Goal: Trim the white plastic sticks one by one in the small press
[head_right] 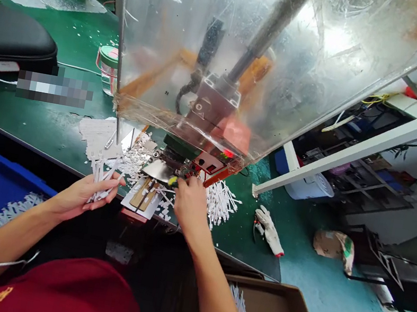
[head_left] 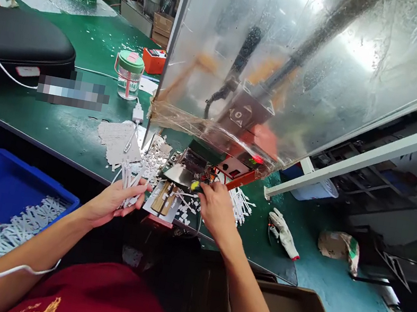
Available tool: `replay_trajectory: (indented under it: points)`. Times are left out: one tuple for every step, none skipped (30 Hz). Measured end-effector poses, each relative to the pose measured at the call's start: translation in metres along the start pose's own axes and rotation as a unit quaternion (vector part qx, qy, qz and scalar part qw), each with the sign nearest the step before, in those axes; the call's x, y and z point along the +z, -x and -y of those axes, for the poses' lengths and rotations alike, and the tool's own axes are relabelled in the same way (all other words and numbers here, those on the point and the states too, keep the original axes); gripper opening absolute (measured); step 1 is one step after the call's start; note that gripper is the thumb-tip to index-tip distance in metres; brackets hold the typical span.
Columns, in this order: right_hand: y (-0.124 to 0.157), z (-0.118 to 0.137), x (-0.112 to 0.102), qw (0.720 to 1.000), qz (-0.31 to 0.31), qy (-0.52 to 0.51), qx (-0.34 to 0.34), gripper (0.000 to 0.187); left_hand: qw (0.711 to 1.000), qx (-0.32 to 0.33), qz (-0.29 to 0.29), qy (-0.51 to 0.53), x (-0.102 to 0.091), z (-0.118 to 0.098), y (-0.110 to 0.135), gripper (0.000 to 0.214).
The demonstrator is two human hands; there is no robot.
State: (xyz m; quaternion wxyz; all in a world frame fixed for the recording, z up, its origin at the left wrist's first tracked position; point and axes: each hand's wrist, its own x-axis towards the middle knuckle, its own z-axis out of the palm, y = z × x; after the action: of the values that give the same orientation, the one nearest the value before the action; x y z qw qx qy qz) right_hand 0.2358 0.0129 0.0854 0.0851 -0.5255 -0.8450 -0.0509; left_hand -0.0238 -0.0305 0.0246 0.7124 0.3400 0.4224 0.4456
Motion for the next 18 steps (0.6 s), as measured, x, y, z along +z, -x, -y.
replay_trajectory:
  points:
    - [-0.006,0.010,0.002,1.000,0.006,-0.003,-0.011,0.025,1.000,0.000,-0.001,0.007,0.000,0.000,0.000,0.034]
    - [-0.008,0.017,0.004,1.000,0.012,-0.009,-0.020,0.026,1.000,-0.001,-0.002,0.012,0.000,0.001,0.000,0.035]
    - [-0.006,0.022,0.006,0.999,0.014,-0.019,-0.025,0.026,1.000,-0.002,-0.002,0.016,-0.002,0.001,0.000,0.036]
    - [-0.001,0.023,0.009,0.999,0.011,-0.031,-0.021,0.026,1.000,-0.003,-0.004,0.018,-0.004,0.001,0.000,0.036]
    - [0.008,0.020,0.012,0.999,0.000,-0.047,-0.008,0.027,1.000,-0.003,-0.006,0.020,-0.006,0.002,0.000,0.036]
    - [0.019,0.015,0.015,0.998,-0.017,-0.065,0.011,0.027,1.000,-0.002,-0.009,0.022,-0.008,0.002,0.000,0.035]
    - [0.032,0.007,0.017,0.995,-0.039,-0.085,0.035,0.027,1.000,-0.001,-0.013,0.024,-0.010,0.002,0.000,0.035]
    - [0.043,-0.001,0.019,0.991,-0.064,-0.103,0.062,0.027,1.000,0.000,-0.017,0.026,-0.011,0.001,0.000,0.034]
    - [0.054,-0.009,0.021,0.985,-0.089,-0.119,0.087,0.027,0.999,0.000,-0.019,0.029,-0.011,0.001,0.000,0.034]
    - [0.061,-0.016,0.023,0.979,-0.114,-0.130,0.111,0.027,0.999,-0.001,-0.021,0.032,-0.010,0.001,-0.001,0.033]
    - [0.065,-0.020,0.025,0.972,-0.138,-0.137,0.129,0.027,0.999,-0.002,-0.020,0.034,-0.009,0.001,-0.001,0.033]
    - [0.066,-0.021,0.028,0.966,-0.160,-0.143,0.144,0.027,0.999,-0.003,-0.018,0.035,-0.007,0.002,-0.002,0.032]
    - [0.063,-0.018,0.032,0.960,-0.179,-0.148,0.154,0.027,0.999,-0.004,-0.015,0.036,-0.005,0.002,-0.002,0.032]
    - [0.058,-0.012,0.035,0.955,-0.195,-0.155,0.158,0.028,0.999,-0.006,-0.011,0.035,-0.004,0.003,-0.002,0.032]
    - [0.052,-0.005,0.039,0.952,-0.205,-0.164,0.154,0.028,0.999,-0.007,-0.008,0.034,-0.003,0.003,-0.002,0.032]
    - [0.046,0.003,0.043,0.952,-0.206,-0.175,0.141,0.029,0.999,-0.008,-0.008,0.032,-0.002,0.004,-0.001,0.032]
    - [0.040,0.011,0.045,0.955,-0.197,-0.186,0.122,0.029,0.999,-0.008,-0.009,0.032,-0.003,0.005,-0.001,0.033]
    - [0.037,0.015,0.046,0.959,-0.184,-0.192,0.101,0.029,0.999,-0.006,-0.012,0.032,-0.004,0.005,0.000,0.033]
